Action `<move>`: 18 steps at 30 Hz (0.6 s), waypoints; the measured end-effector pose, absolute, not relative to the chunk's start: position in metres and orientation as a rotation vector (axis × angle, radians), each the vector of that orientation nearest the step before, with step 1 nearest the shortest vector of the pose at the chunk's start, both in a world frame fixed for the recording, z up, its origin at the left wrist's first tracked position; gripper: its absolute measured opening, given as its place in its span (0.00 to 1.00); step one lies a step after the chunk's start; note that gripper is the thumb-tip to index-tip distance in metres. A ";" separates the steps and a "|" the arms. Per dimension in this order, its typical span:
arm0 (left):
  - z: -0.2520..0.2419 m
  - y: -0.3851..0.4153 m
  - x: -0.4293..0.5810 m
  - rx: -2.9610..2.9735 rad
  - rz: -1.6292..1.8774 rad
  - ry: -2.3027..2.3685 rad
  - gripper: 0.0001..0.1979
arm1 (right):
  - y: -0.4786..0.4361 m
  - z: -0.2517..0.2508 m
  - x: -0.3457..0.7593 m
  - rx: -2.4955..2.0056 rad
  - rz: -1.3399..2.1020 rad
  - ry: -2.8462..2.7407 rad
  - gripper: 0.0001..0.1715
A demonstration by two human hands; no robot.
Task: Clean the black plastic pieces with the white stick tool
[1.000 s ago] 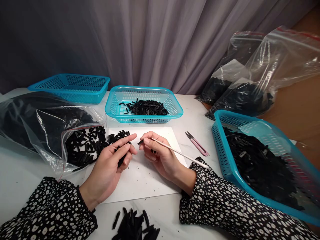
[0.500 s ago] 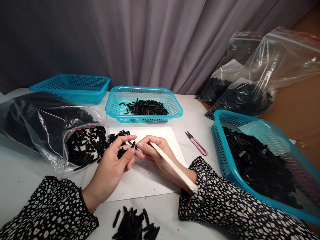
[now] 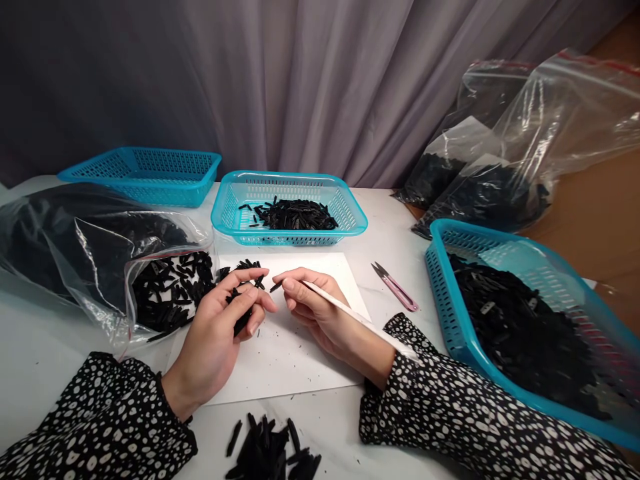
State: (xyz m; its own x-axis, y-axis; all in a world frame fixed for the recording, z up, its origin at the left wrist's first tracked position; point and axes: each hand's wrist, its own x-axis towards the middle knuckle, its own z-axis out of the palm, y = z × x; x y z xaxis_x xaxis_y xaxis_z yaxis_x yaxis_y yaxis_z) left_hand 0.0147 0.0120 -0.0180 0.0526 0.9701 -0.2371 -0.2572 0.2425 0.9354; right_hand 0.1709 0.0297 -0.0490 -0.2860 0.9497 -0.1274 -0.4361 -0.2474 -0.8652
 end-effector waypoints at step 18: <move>-0.017 0.008 0.014 0.903 1.060 1.057 0.18 | 0.035 -0.055 0.172 -0.712 1.798 -0.857 0.16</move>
